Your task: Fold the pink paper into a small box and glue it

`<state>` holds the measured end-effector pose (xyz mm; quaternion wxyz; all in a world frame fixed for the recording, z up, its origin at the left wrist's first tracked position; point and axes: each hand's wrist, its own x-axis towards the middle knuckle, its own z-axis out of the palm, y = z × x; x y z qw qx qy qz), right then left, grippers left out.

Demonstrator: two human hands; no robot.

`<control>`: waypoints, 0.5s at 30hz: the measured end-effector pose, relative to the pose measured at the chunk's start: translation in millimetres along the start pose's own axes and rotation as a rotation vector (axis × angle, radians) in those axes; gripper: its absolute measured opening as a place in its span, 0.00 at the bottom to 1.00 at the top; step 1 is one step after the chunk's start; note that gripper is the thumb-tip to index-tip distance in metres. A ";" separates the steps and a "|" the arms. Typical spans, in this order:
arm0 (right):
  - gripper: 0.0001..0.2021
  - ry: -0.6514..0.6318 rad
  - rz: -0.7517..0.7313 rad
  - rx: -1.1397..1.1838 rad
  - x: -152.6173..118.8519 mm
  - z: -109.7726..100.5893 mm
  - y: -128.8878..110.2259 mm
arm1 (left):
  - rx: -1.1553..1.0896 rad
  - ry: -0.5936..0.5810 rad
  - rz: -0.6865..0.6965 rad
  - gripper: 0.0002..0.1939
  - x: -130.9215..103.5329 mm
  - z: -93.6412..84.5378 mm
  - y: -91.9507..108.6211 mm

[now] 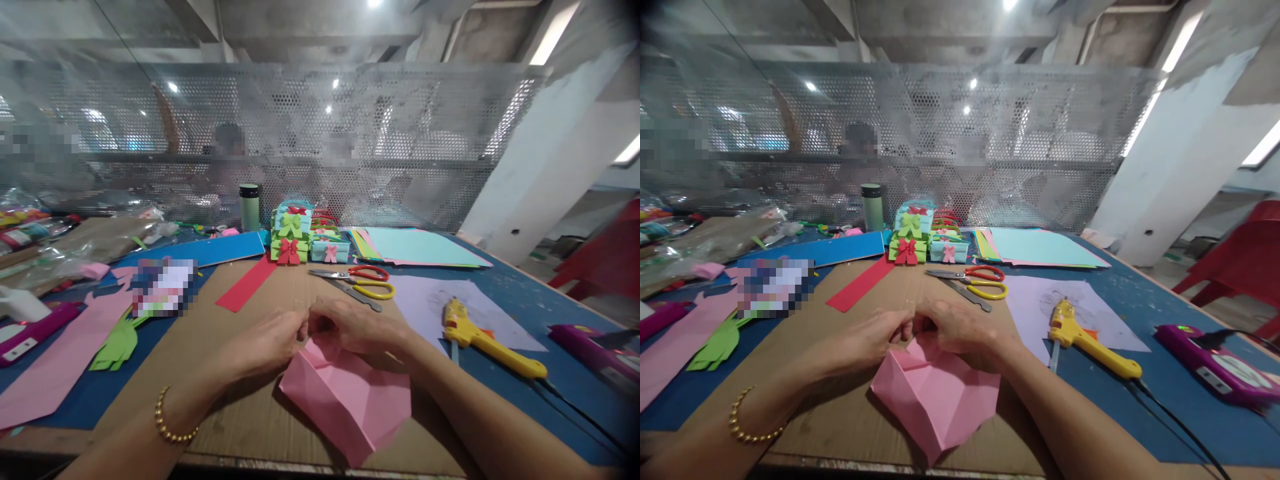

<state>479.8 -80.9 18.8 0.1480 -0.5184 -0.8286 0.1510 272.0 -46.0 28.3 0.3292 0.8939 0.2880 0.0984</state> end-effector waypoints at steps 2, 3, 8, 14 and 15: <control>0.09 -0.015 0.000 -0.001 0.5 -0.5 0.8 | 0.006 0.002 -0.009 0.08 -0.4 -0.1 -0.9; 0.09 -0.022 -0.003 0.001 0.7 -0.7 1.1 | 0.009 0.001 -0.013 0.09 -0.4 -0.1 -1.4; 0.10 -0.034 0.018 0.013 0.6 -0.9 0.3 | 0.058 -0.006 -0.018 0.08 0.7 0.0 -2.9; 0.10 -0.069 0.034 0.019 1.1 -1.2 -2.4 | 0.087 -0.017 -0.016 0.08 1.8 2.0 -8.5; 0.09 -0.080 0.036 0.019 1.0 -1.4 -2.5 | 0.097 -0.017 -0.016 0.08 1.9 2.6 -9.7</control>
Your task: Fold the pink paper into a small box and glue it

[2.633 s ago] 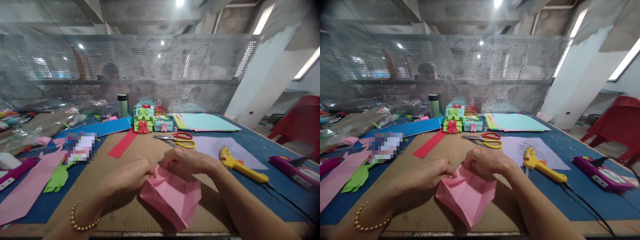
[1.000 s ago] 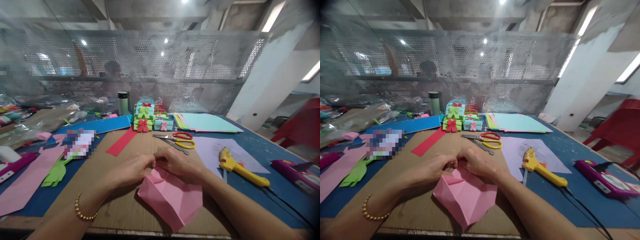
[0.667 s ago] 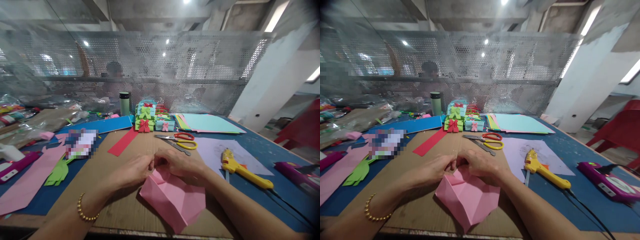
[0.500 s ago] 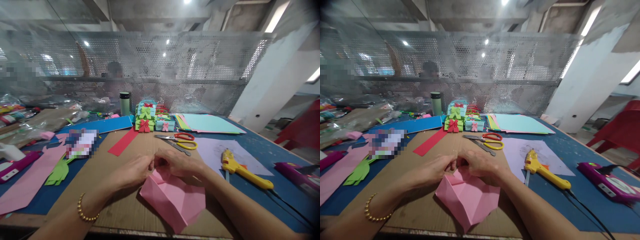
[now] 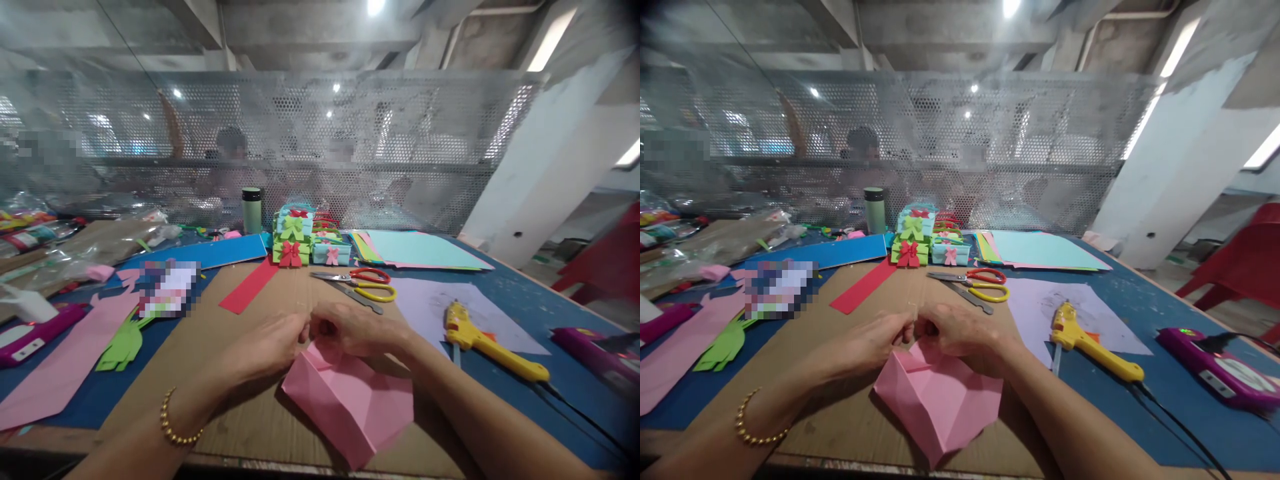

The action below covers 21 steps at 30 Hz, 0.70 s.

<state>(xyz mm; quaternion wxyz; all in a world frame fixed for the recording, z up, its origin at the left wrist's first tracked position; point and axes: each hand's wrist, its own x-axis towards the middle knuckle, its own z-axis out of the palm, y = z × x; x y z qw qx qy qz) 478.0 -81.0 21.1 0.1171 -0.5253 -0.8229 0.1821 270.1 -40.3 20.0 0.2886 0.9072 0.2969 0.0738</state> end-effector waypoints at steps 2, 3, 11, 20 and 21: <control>0.07 -0.001 0.013 -0.002 -0.5 -0.4 -0.3 | 0.011 -0.003 0.003 0.09 0.3 1.1 -1.6; 0.07 0.001 0.023 -0.004 -1.0 -0.8 -0.7 | 0.010 -0.004 0.006 0.09 0.4 1.4 -1.9; 0.11 0.003 0.048 0.138 -5.5 -3.3 0.2 | -0.027 0.020 -0.010 0.09 -3.8 -1.9 3.6; 0.05 0.086 -0.023 0.172 -4.4 1.0 3.2 | -0.197 0.051 -0.014 0.10 10.1 6.9 -6.8; 0.05 0.099 -0.027 0.189 -4.5 0.8 1.6 | -0.238 0.067 -0.016 0.10 12.7 7.7 -6.4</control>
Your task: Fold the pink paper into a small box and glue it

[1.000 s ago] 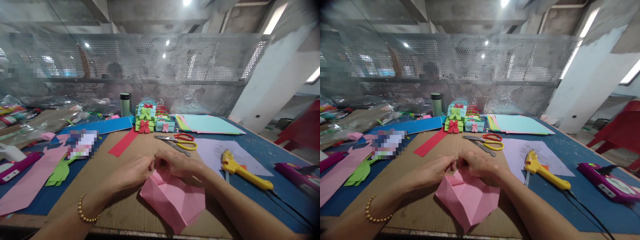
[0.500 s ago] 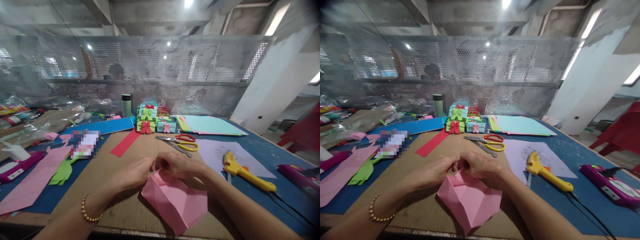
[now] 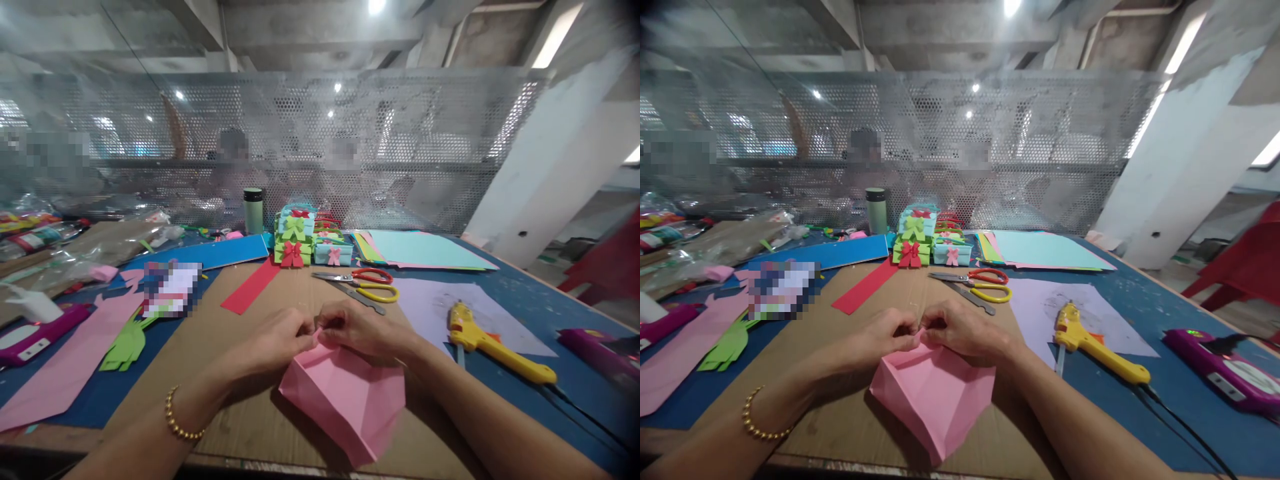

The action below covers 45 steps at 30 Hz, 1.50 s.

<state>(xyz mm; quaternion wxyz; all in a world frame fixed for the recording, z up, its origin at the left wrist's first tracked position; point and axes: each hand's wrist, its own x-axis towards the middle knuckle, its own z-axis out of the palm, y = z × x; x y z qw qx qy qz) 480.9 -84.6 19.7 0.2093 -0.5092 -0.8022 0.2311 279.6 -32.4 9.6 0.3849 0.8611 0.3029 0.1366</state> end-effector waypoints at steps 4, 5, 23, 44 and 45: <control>0.04 0.083 0.021 0.101 -0.7 -0.5 -5.5 | -0.110 0.115 -0.017 0.13 3.3 3.0 5.7; 0.04 0.111 0.028 0.127 -0.9 -0.8 -6.1 | -0.145 0.149 -0.024 0.13 2.6 3.7 7.2; 0.06 0.291 0.027 0.264 -0.8 2.0 -2.6 | -0.542 0.133 -0.093 0.09 7.6 2.5 7.8; 0.06 0.262 -0.028 0.262 -4.0 2.2 -10.0 | -0.632 0.104 -0.135 0.04 4.3 0.9 6.7; 0.06 0.266 -0.027 0.250 -4.2 2.0 -10.2 | -0.639 0.105 -0.141 0.03 4.5 0.8 6.8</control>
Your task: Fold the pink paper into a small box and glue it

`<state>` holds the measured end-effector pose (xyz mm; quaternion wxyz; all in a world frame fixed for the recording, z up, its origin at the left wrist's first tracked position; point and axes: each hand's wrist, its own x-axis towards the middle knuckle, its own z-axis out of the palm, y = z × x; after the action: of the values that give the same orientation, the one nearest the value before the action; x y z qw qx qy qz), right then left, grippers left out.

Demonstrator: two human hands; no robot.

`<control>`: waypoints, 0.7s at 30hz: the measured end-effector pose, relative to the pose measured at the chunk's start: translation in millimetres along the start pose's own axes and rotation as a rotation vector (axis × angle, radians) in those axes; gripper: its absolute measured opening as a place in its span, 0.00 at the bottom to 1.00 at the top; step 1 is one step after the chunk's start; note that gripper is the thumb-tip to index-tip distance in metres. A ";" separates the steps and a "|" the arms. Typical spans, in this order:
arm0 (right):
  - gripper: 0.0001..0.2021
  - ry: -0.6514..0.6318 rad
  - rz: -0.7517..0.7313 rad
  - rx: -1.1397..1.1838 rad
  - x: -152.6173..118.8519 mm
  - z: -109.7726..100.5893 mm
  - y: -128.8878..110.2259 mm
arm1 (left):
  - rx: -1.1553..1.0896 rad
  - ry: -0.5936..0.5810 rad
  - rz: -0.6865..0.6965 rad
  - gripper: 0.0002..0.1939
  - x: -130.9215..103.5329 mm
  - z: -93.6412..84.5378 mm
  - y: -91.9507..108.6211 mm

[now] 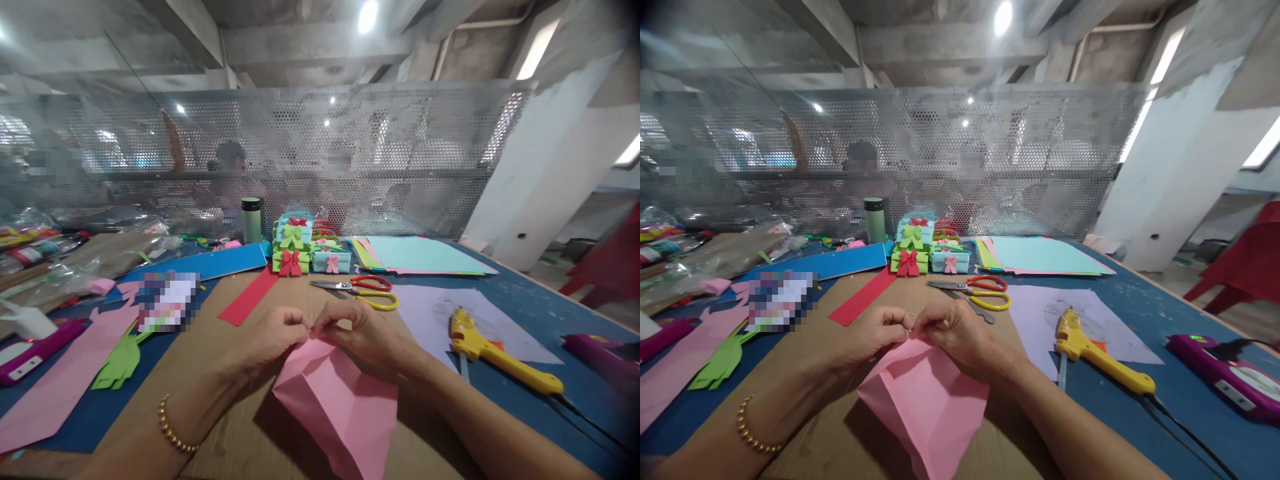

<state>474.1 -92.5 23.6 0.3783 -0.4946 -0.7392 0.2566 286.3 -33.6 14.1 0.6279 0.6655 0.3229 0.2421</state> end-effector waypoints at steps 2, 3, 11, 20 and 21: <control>0.06 0.004 -0.012 -0.026 -0.4 -0.6 -1.4 | -0.027 0.001 -0.021 0.03 0.4 0.3 0.1; 0.06 0.003 -0.023 -0.038 -0.6 -0.9 -2.3 | -0.036 -0.001 -0.032 0.03 0.6 0.4 0.3; 0.07 -0.030 -0.062 -0.040 -2.3 -3.7 -7.2 | 0.008 -0.045 0.027 0.09 1.5 -0.6 1.6; 0.10 -0.016 0.094 -0.093 1.2 -8.0 -3.9 | 0.141 0.035 0.114 0.08 -4.8 3.4 -1.9; 0.09 -0.030 0.102 -0.133 1.2 -7.9 -3.4 | 0.173 0.041 0.125 0.08 -5.6 3.6 -0.8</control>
<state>478.4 -92.7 31.1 0.3199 -0.5516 -0.7342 0.2331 285.1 -40.2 13.4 0.5448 0.7312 0.3130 0.2656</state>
